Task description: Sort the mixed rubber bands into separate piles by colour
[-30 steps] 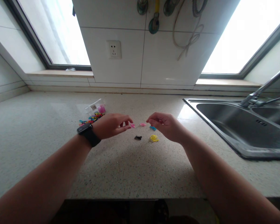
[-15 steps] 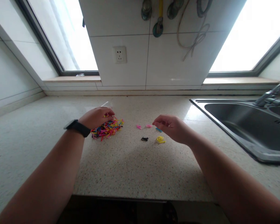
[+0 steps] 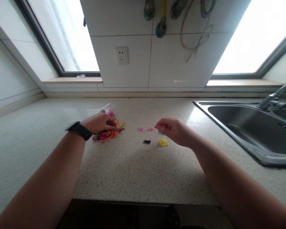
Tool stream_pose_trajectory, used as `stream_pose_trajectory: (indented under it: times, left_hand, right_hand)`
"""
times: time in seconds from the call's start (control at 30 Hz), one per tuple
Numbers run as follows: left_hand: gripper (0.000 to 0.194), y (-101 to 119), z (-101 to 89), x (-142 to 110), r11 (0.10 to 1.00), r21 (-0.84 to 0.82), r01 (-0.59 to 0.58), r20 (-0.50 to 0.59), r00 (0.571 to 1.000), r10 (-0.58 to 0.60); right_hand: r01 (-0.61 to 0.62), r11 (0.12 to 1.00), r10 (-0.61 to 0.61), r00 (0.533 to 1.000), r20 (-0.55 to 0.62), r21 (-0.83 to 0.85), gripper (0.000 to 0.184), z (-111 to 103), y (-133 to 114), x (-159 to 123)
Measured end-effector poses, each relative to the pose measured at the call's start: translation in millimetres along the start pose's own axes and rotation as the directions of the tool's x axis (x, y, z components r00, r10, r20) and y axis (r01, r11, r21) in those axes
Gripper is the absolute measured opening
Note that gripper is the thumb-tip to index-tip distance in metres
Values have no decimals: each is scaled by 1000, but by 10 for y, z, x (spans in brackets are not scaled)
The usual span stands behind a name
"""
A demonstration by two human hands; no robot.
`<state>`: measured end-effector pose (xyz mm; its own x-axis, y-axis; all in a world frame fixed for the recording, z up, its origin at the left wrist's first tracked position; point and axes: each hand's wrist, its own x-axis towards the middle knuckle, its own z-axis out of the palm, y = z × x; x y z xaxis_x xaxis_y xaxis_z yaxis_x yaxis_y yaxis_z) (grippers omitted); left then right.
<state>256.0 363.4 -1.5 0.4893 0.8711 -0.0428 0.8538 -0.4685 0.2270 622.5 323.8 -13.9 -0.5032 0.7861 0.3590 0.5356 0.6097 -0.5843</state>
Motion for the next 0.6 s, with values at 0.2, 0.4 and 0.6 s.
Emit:
stream_pose_trajectory:
  times: [0.2,0.4,0.6]
  left_hand:
    - [29,7,16,20,1000,15,21,26,999,-22]
    - [25,30,25,22,999,43,9,21,1000,-10]
    - [26,86,7,2,998,68,12,-55,998,-8]
  right_hand:
    - [9,1000,-9,1000,21,3,25,3,20,2]
    - [9,1000,-9,1000,28,1,25,-8,14,-2]
    - [14,1000,-13,999,32,-27,26,-5,10,-1]
